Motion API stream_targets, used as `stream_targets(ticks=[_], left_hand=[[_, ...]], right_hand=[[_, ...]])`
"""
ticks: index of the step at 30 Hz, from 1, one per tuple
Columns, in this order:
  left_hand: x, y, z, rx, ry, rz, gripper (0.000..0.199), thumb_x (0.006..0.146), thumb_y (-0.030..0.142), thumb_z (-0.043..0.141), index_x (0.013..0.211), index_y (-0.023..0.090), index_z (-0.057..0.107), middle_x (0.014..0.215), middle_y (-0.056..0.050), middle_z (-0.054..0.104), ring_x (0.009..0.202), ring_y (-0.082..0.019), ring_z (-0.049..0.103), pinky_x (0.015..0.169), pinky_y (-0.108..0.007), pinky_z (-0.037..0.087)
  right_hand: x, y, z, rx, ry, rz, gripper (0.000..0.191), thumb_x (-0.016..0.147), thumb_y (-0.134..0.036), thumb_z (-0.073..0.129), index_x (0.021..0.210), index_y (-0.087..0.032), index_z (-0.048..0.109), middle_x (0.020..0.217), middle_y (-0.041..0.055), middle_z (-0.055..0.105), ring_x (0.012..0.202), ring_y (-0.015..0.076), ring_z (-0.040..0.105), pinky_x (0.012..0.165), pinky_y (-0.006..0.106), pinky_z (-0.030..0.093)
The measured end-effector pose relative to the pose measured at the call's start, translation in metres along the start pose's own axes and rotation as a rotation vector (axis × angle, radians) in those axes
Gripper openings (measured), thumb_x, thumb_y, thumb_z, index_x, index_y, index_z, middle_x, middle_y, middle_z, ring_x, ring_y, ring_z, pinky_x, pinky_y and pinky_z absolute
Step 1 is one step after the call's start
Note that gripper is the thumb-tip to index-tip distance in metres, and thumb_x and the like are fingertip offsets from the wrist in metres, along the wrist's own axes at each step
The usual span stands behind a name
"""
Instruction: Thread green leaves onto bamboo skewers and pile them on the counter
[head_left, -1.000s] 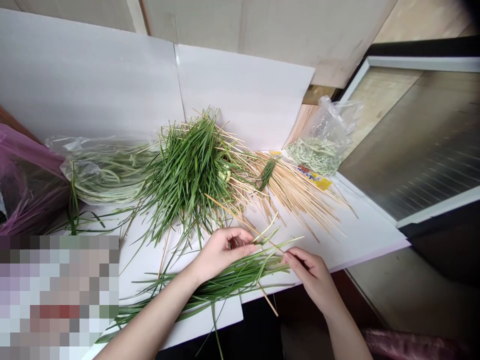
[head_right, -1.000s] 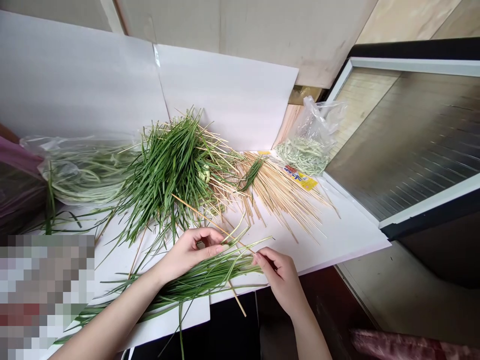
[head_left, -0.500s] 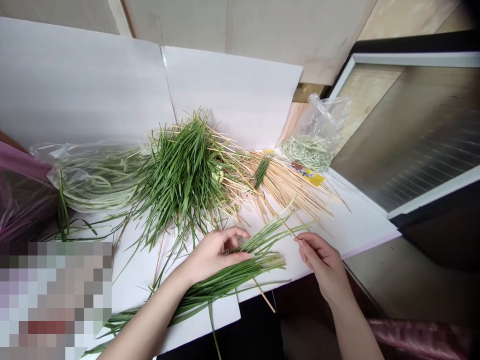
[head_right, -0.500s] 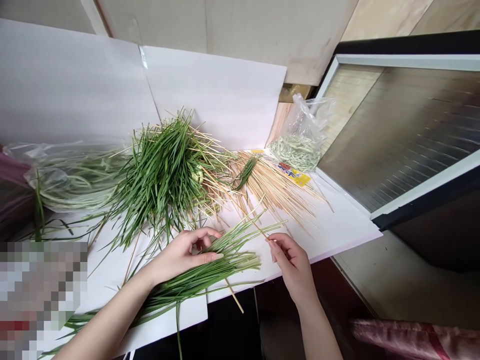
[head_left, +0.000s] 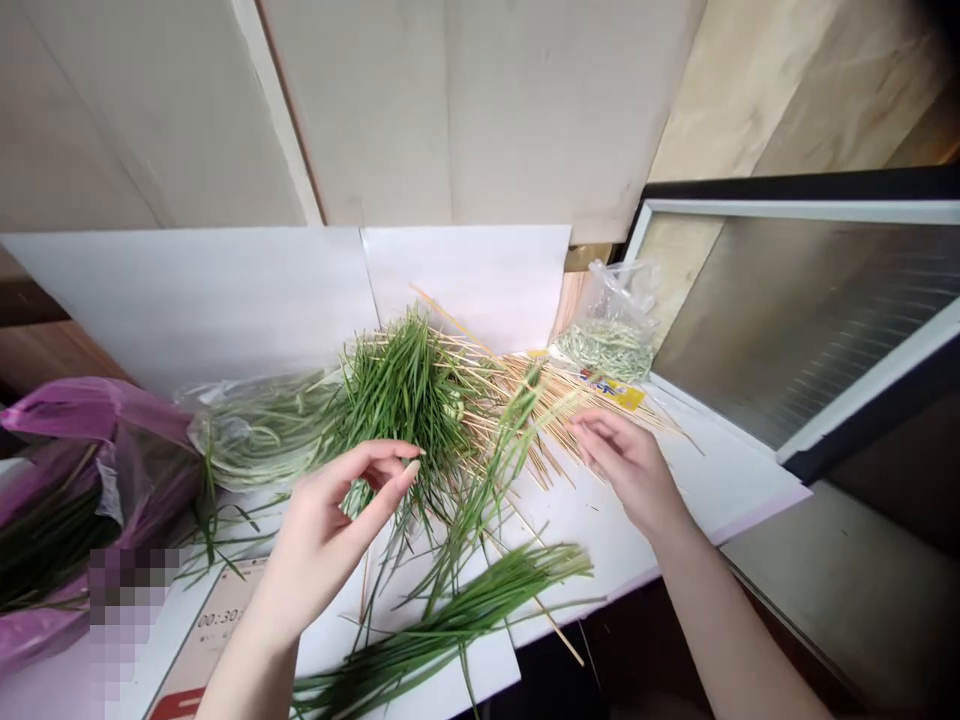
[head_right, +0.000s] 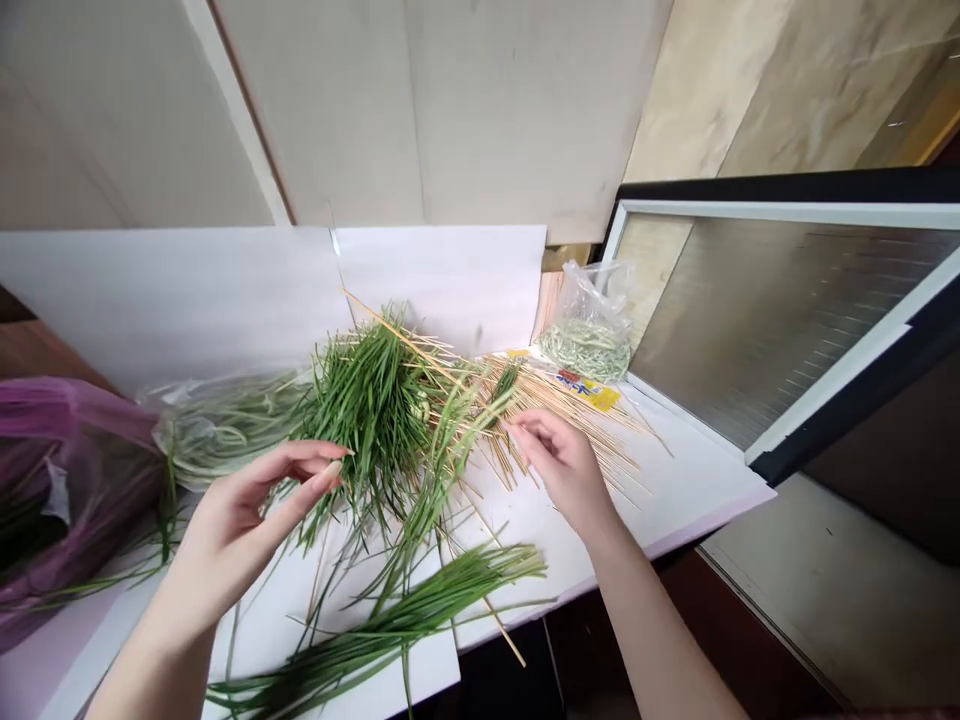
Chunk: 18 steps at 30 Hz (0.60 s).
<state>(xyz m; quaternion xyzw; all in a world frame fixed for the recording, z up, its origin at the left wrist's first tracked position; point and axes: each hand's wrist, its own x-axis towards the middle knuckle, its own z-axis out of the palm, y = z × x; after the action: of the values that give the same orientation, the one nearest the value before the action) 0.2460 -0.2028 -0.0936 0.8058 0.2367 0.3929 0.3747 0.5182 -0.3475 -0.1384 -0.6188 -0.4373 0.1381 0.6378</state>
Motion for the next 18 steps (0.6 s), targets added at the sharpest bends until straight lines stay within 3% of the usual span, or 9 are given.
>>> stream_targets(ticks=[4, 7, 10, 14, 18], left_hand=[[-0.014, 0.009, -0.025, -0.048, 0.057, -0.035, 0.019, 0.082, 0.035, 0.071, 0.097, 0.024, 0.076, 0.089, -0.005, 0.071, 0.079, -0.019, 0.062, 0.075, -0.025, 0.049], [-0.025, 0.010, -0.041, -0.040, 0.084, -0.051, 0.017, 0.082, 0.036, 0.071, 0.093, 0.024, 0.075, 0.086, -0.004, 0.070, 0.080, -0.020, 0.062, 0.075, -0.026, 0.049], [-0.033, 0.007, -0.055, -0.047, 0.131, -0.090, 0.019, 0.081, 0.040, 0.071, 0.090, 0.024, 0.074, 0.087, -0.005, 0.070, 0.080, -0.022, 0.062, 0.073, -0.027, 0.050], [-0.038, 0.003, -0.064, -0.059, 0.163, -0.093, 0.023, 0.080, 0.045, 0.071, 0.082, 0.022, 0.074, 0.076, -0.004, 0.067, 0.077, -0.022, 0.061, 0.073, -0.028, 0.050], [-0.038, -0.003, -0.058, -0.085, 0.144, -0.091, 0.028, 0.080, 0.049, 0.070, 0.080, 0.022, 0.074, 0.071, -0.004, 0.065, 0.074, -0.022, 0.060, 0.072, -0.028, 0.049]], right_hand=[[0.064, -0.058, 0.038, -0.037, -0.176, -0.255, 0.014, 0.091, -0.033, 0.060, 0.089, -0.020, 0.064, 0.062, -0.0045, 0.051, 0.058, 0.0134, 0.050, 0.057, 0.026, 0.038], [0.095, -0.099, 0.067, -0.017, -0.322, -0.390, 0.014, 0.092, -0.032, 0.059, 0.088, -0.019, 0.063, 0.062, -0.0053, 0.052, 0.056, 0.0124, 0.050, 0.057, 0.025, 0.038], [0.122, -0.129, 0.092, -0.072, -0.323, -0.438, 0.013, 0.094, -0.030, 0.057, 0.091, -0.019, 0.063, 0.063, -0.0054, 0.053, 0.058, 0.0126, 0.053, 0.058, 0.024, 0.042], [0.167, -0.140, 0.125, -0.233, -0.164, -0.399, 0.017, 0.100, -0.026, 0.051, 0.096, -0.016, 0.065, 0.072, -0.0011, 0.063, 0.067, 0.0140, 0.060, 0.069, 0.027, 0.048], [0.205, -0.118, 0.149, -0.422, -0.079, -0.318, 0.019, 0.102, -0.029, 0.054, 0.105, -0.013, 0.065, 0.091, 0.0034, 0.068, 0.080, 0.0169, 0.067, 0.078, 0.035, 0.054]])
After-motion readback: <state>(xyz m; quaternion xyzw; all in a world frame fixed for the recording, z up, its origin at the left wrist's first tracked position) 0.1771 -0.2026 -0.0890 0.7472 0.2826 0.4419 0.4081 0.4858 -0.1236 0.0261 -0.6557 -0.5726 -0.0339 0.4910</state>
